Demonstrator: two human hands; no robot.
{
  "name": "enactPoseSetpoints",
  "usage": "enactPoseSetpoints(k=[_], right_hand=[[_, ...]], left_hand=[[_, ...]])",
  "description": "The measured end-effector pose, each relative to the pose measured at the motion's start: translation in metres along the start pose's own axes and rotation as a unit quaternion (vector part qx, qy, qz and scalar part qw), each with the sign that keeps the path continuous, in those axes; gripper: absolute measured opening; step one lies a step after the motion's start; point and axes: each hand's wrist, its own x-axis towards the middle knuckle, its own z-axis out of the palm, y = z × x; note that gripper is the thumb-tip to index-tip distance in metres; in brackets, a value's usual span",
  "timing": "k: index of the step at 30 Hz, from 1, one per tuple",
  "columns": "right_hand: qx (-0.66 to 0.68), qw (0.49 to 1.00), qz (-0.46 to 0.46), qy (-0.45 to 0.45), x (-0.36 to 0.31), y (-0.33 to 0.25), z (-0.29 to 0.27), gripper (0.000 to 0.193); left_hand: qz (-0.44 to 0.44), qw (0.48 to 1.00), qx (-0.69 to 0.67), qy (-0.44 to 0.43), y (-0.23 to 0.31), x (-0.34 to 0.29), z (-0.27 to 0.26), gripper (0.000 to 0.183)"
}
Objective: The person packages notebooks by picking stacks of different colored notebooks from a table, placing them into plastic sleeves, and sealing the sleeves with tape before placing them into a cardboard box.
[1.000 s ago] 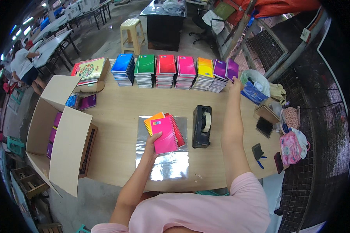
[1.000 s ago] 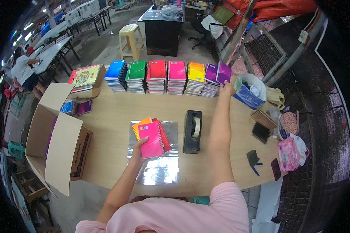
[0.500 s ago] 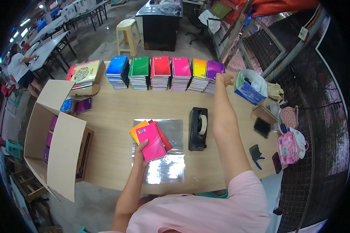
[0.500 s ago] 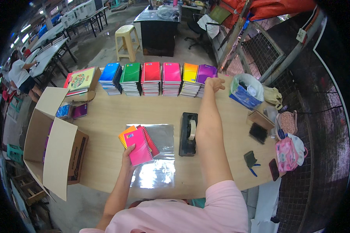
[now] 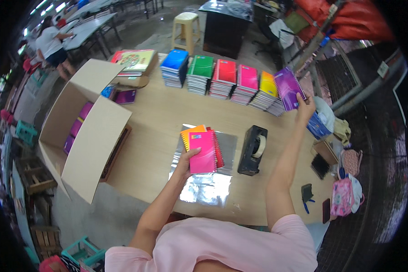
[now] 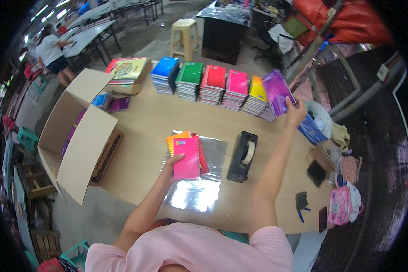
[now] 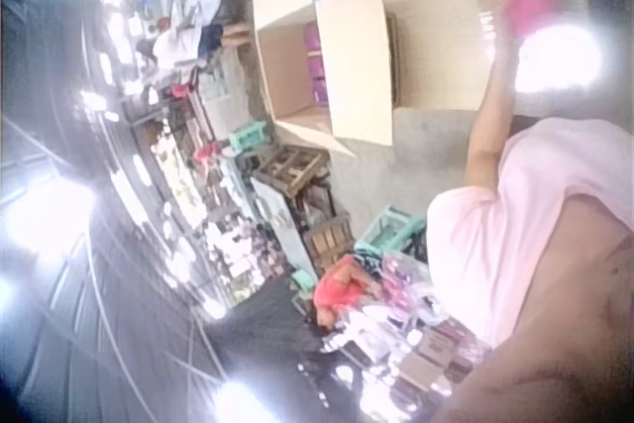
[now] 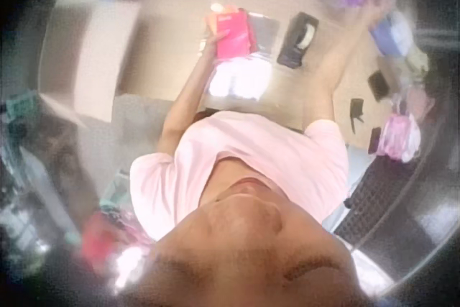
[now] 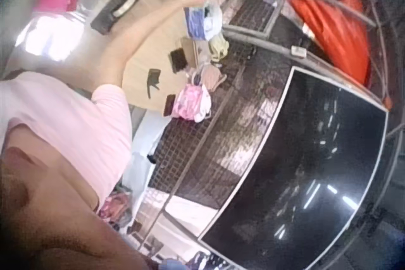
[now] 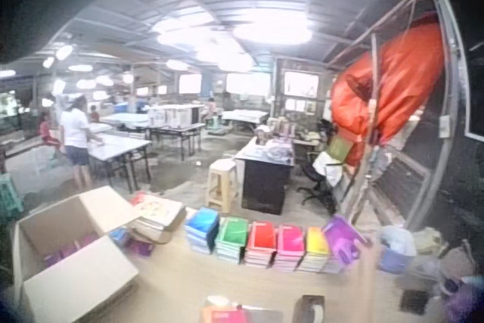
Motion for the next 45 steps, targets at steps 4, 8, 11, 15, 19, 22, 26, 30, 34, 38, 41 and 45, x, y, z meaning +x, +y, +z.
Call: enactPoseSetpoints(k=[4,8,11,15,19,22,26,30,34,38,41,45], right_hand=[[-0.014,0.806,-0.011,-0.592,-0.088,-0.139,0.04,0.035],[-0.168,0.592,-0.115,-0.78,-0.187,-0.154,0.102,0.043],[-0.199,0.58,-0.158,-0.774,-0.251,-0.143,0.123,0.046],[-0.142,0.756,-0.303,-0.562,-0.295,-0.153,0.087,0.056],[0.229,0.697,0.501,-0.459,-0.308,-0.079,0.014,0.085],[0.327,0.513,0.602,-0.517,-0.36,-0.097,-0.002,0.081],[0.456,0.615,0.493,-0.414,-0.384,-0.087,-0.012,0.071],[0.327,0.849,0.322,-0.263,-0.387,-0.053,-0.002,0.092],[0.204,0.911,0.124,-0.337,-0.362,-0.025,0.031,0.113],[0.199,0.924,0.08,-0.317,-0.374,0.005,0.055,0.118],[0.197,0.94,0.061,-0.271,-0.383,0.027,0.062,0.122],[0.182,0.951,0.049,-0.246,-0.391,0.019,0.073,0.121]], left_hand=[[-0.06,0.996,0.029,-0.055,0.005,-0.015,-0.015,0.054],[-0.139,0.981,-0.059,-0.119,-0.006,-0.023,-0.004,0.071],[-0.084,0.959,-0.092,-0.254,-0.023,-0.037,-0.029,0.07],[-0.116,0.985,0.08,-0.102,0.007,-0.089,-0.012,0.069],[0.094,0.866,0.436,-0.227,0.066,-0.117,0.007,0.065],[0.286,0.572,0.647,-0.416,0.106,-0.131,0.051,0.069],[0.294,0.543,0.693,-0.373,0.099,-0.125,0.041,0.081],[0.108,0.893,0.321,-0.295,0.068,-0.072,-0.006,0.097],[0.127,0.865,0.433,-0.219,0.042,-0.03,-0.012,0.102],[0.247,0.805,0.505,-0.191,0.02,-0.004,-0.051,0.105],[0.165,0.861,0.452,-0.167,-0.013,0.009,-0.079,0.109],[0.238,0.853,0.447,-0.123,-0.023,0.011,-0.072,0.114]])
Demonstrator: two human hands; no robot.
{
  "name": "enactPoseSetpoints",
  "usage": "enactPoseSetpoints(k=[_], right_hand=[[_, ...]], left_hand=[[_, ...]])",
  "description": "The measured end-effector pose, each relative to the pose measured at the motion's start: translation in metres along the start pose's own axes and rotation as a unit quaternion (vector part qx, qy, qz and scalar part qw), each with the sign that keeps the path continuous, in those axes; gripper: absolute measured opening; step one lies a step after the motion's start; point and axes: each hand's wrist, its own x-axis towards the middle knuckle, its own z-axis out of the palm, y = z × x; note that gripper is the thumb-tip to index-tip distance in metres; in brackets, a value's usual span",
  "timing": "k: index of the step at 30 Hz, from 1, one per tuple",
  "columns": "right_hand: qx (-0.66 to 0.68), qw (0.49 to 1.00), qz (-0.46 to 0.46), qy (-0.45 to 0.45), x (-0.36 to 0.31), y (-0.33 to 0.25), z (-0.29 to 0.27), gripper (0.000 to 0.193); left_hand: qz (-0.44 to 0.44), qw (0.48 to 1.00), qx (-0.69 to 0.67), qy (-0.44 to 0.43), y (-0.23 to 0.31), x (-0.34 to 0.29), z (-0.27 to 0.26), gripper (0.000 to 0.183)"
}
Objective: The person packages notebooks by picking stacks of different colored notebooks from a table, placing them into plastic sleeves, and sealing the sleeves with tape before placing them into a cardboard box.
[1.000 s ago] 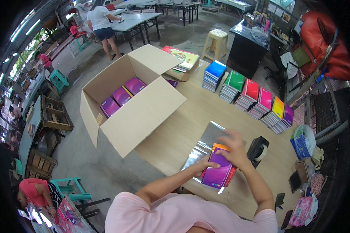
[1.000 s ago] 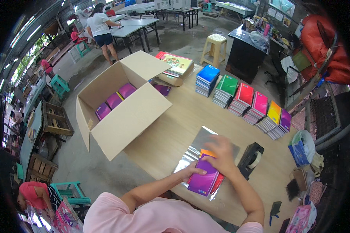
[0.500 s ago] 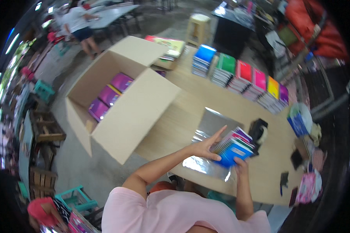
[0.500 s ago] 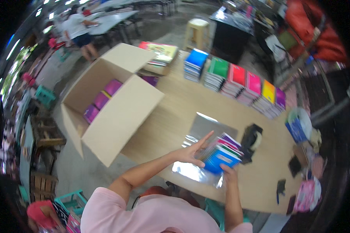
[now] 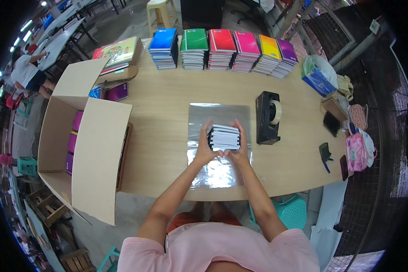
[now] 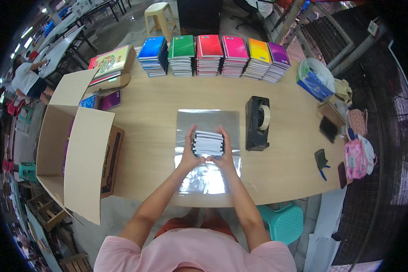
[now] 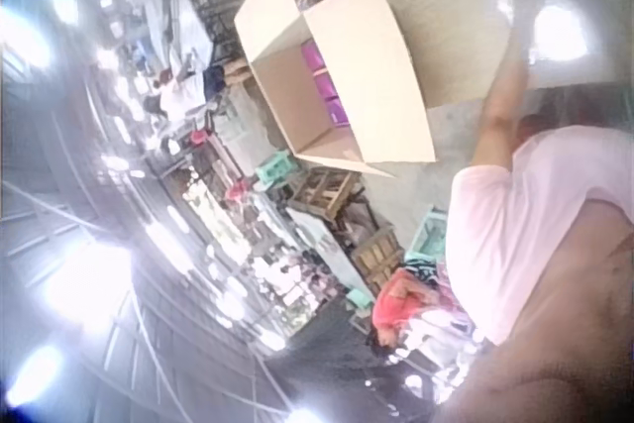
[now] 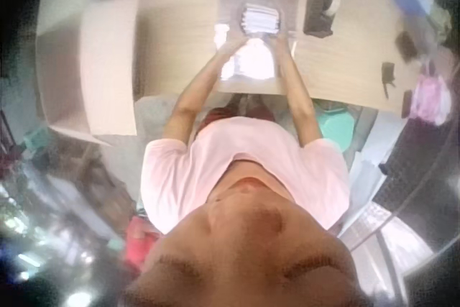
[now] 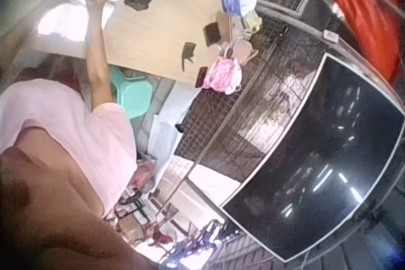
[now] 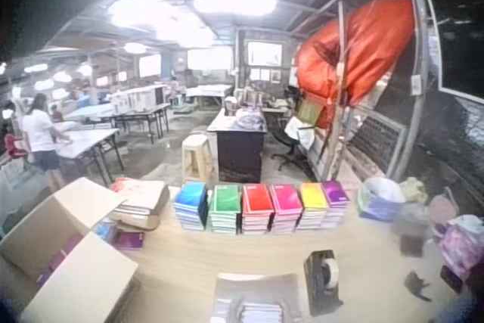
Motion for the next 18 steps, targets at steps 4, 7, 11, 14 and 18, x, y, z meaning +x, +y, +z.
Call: enactPoseSetpoints(k=[4,7,11,14,18], right_hand=[[-0.006,0.997,0.067,0.049,-0.001,-0.007,0.007,0.114],[-0.002,0.994,0.075,0.074,-0.003,0.013,0.008,0.101],[-0.045,0.995,0.022,0.088,-0.008,0.019,0.002,0.089],[-0.001,0.994,0.022,0.103,-0.009,0.023,0.005,0.088],[-0.046,0.991,0.027,0.122,-0.021,0.037,0.0,0.086]], left_hand=[[-0.034,0.997,-0.066,0.007,0.008,0.009,0.006,0.106],[-0.087,0.994,-0.053,0.027,0.003,0.014,0.005,0.102],[0.081,0.992,0.03,0.089,0.018,0.011,0.016,0.082],[-0.046,0.998,0.015,0.034,0.011,0.002,0.017,0.083],[0.033,0.996,0.052,0.066,0.0,0.009,0.024,0.086]])
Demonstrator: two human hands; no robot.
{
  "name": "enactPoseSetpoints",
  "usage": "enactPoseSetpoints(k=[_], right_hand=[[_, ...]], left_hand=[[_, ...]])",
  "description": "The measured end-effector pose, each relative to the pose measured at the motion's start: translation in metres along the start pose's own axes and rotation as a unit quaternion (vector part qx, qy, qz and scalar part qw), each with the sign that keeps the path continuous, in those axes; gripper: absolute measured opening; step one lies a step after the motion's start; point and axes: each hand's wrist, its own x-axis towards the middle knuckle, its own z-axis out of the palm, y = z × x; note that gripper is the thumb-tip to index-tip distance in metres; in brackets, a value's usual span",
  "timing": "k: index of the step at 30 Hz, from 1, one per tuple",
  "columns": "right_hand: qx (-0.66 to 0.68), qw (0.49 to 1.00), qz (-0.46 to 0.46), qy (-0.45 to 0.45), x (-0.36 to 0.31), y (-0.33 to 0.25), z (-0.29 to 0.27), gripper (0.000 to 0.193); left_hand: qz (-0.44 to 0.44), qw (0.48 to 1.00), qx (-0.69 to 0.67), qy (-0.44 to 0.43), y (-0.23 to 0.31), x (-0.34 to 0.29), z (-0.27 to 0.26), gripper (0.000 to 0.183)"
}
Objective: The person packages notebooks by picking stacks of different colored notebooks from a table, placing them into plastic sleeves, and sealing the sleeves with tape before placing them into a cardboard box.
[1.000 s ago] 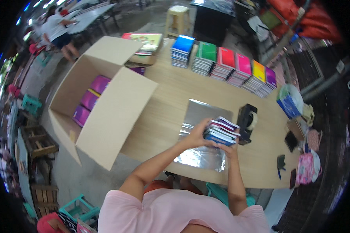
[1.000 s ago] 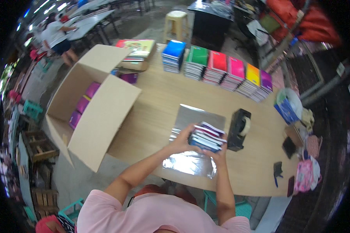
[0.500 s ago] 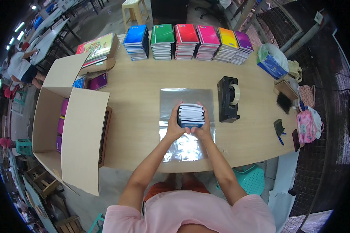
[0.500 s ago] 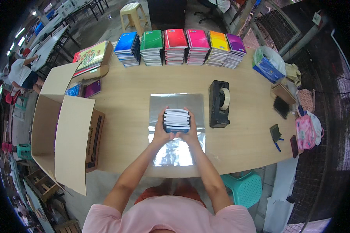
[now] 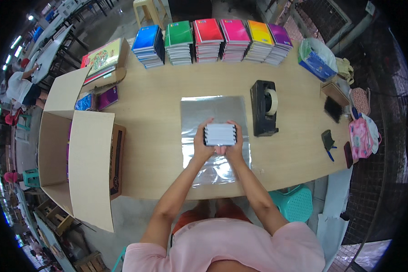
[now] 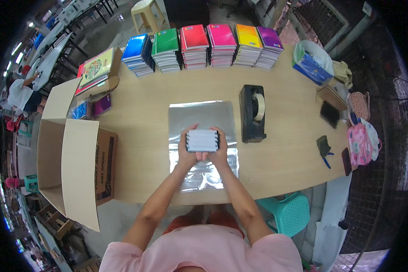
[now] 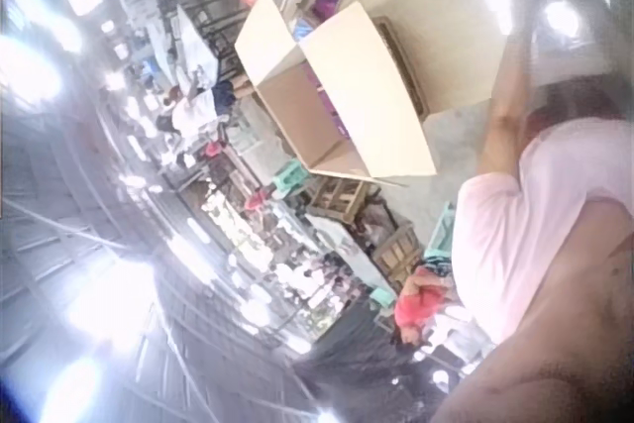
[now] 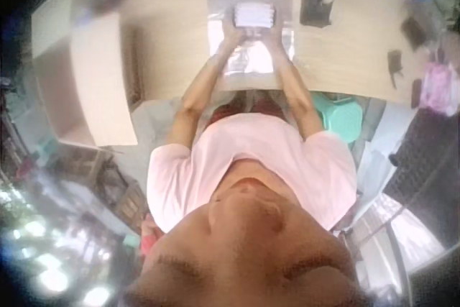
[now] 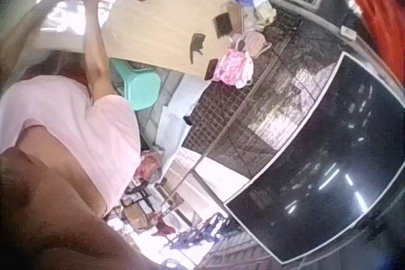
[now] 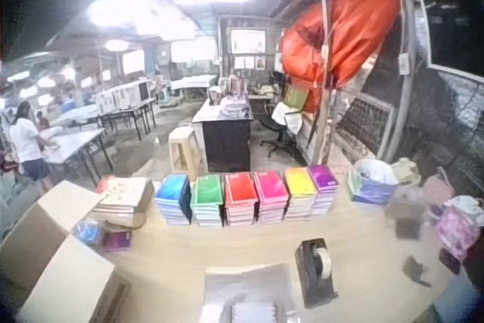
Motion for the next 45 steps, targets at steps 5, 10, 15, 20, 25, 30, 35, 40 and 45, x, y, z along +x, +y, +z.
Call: enactPoseSetpoints(k=[5,10,15,20,25,30,35,40,45], right_hand=[[-0.002,1.0,-0.017,-0.023,0.008,0.009,0.0,0.041],[0.06,0.997,0.052,-0.021,0.008,0.023,0.003,0.049],[0.007,1.0,-0.012,-0.013,0.023,-0.04,-0.009,0.081],[-0.185,0.928,0.141,-0.29,0.094,-0.071,-0.039,0.076],[-0.39,0.78,0.094,-0.481,0.127,-0.042,0.008,0.086],[-0.41,0.718,0.128,-0.548,0.133,-0.035,0.04,0.085],[-0.414,0.714,0.105,-0.554,0.132,-0.041,0.054,0.078],[-0.443,0.702,0.056,-0.555,0.133,-0.044,0.058,0.079],[-0.444,0.704,0.038,-0.554,0.135,-0.039,0.054,0.082]], left_hand=[[-0.018,1.0,-0.006,-0.003,-0.001,-0.003,0.002,0.082],[-0.096,0.991,-0.095,-0.005,-0.025,-0.004,0.004,0.073],[-0.071,0.995,-0.047,-0.054,0.024,-0.004,-0.016,0.093],[-0.033,0.935,0.33,-0.126,0.007,-0.005,-0.105,0.127],[-0.069,0.845,0.443,-0.293,0.017,0.003,-0.117,0.141],[-0.051,0.84,0.441,-0.312,0.014,-0.001,-0.135,0.145],[-0.042,0.846,0.43,-0.312,0.007,-0.003,-0.142,0.146],[-0.026,0.846,0.435,-0.308,0.001,-0.004,-0.143,0.147],[-0.025,0.846,0.433,-0.312,0.003,-0.004,-0.141,0.148]])
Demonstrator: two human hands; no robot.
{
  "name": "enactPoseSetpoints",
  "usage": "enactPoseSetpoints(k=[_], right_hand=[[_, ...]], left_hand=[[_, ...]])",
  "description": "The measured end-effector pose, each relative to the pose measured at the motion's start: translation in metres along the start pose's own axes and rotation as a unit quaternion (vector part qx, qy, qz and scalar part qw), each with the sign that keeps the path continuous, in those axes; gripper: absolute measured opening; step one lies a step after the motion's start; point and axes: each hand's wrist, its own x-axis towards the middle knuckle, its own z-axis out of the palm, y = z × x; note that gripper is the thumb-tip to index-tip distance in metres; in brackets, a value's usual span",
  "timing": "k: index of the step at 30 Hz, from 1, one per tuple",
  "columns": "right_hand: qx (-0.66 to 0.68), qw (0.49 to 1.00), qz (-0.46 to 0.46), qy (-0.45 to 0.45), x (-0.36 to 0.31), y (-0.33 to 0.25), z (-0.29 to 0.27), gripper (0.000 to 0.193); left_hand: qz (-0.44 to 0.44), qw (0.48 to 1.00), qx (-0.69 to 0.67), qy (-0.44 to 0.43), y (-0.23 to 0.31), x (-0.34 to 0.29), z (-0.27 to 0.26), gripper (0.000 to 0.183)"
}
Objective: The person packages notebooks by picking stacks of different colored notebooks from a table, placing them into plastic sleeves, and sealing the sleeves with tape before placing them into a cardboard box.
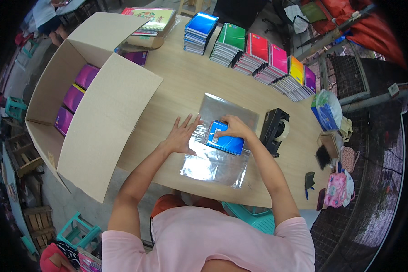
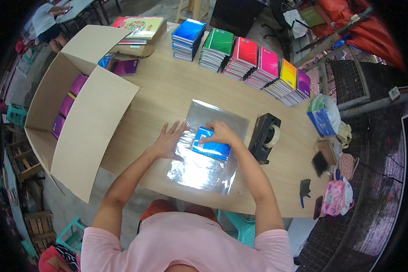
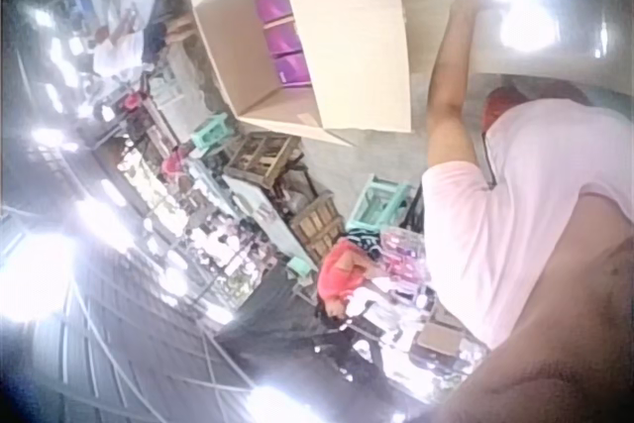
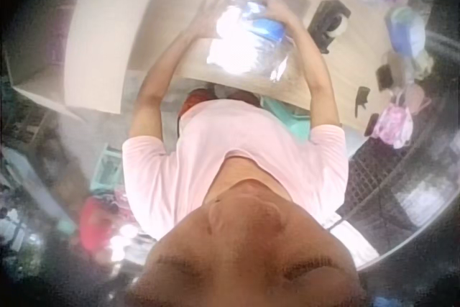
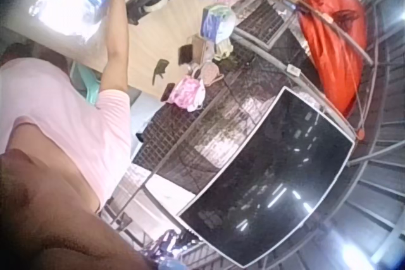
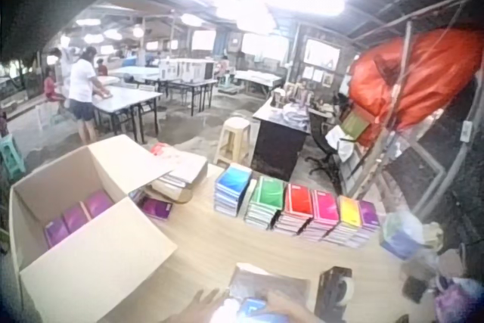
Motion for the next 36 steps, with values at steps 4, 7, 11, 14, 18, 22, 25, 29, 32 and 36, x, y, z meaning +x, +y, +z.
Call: enactPoseSetpoints(k=[4,7,11,14,18,22,25,29,32,36], right_hand=[[-0.071,0.992,-0.02,0.098,-0.009,-0.008,-0.002,0.081],[-0.075,0.959,-0.069,0.265,-0.036,-0.018,-0.006,0.075],[0.075,0.936,-0.085,0.334,-0.098,-0.031,0.025,0.066],[0.029,0.959,-0.065,0.276,-0.149,-0.076,0.067,0.056],[-0.125,0.922,0.036,0.366,-0.162,-0.087,0.109,0.041],[-0.138,0.908,0.034,0.395,-0.177,-0.047,0.115,0.024],[-0.128,0.905,-0.014,0.406,-0.185,-0.05,0.099,0.014],[-0.112,0.905,-0.04,0.408,-0.195,-0.05,0.076,0.01],[-0.097,0.921,-0.013,0.376,-0.197,-0.048,0.056,0.009],[0.046,0.942,0.012,0.333,-0.182,-0.029,0.032,0.012]], left_hand=[[-0.022,0.999,0.025,0.033,0.011,-0.003,-0.005,0.139],[0.005,0.992,-0.054,0.115,0.036,-0.029,0.009,0.099],[0.097,0.992,-0.019,0.073,0.053,-0.055,0.041,0.032],[0.029,0.992,-0.095,0.078,0.071,-0.042,0.031,0.012],[-0.054,0.985,-0.102,0.131,0.083,-0.03,0.018,0.013],[0.047,0.965,-0.043,0.253,0.109,-0.039,-0.003,0.025],[0.113,0.96,0.052,0.25,0.123,-0.044,-0.013,0.037],[0.099,0.978,0.01,0.181,0.103,-0.039,-0.012,0.023],[0.019,0.987,-0.059,0.15,0.106,-0.022,-0.029,0.008],[-0.019,0.973,-0.213,0.082,0.078,0.004,-0.045,0.01]])
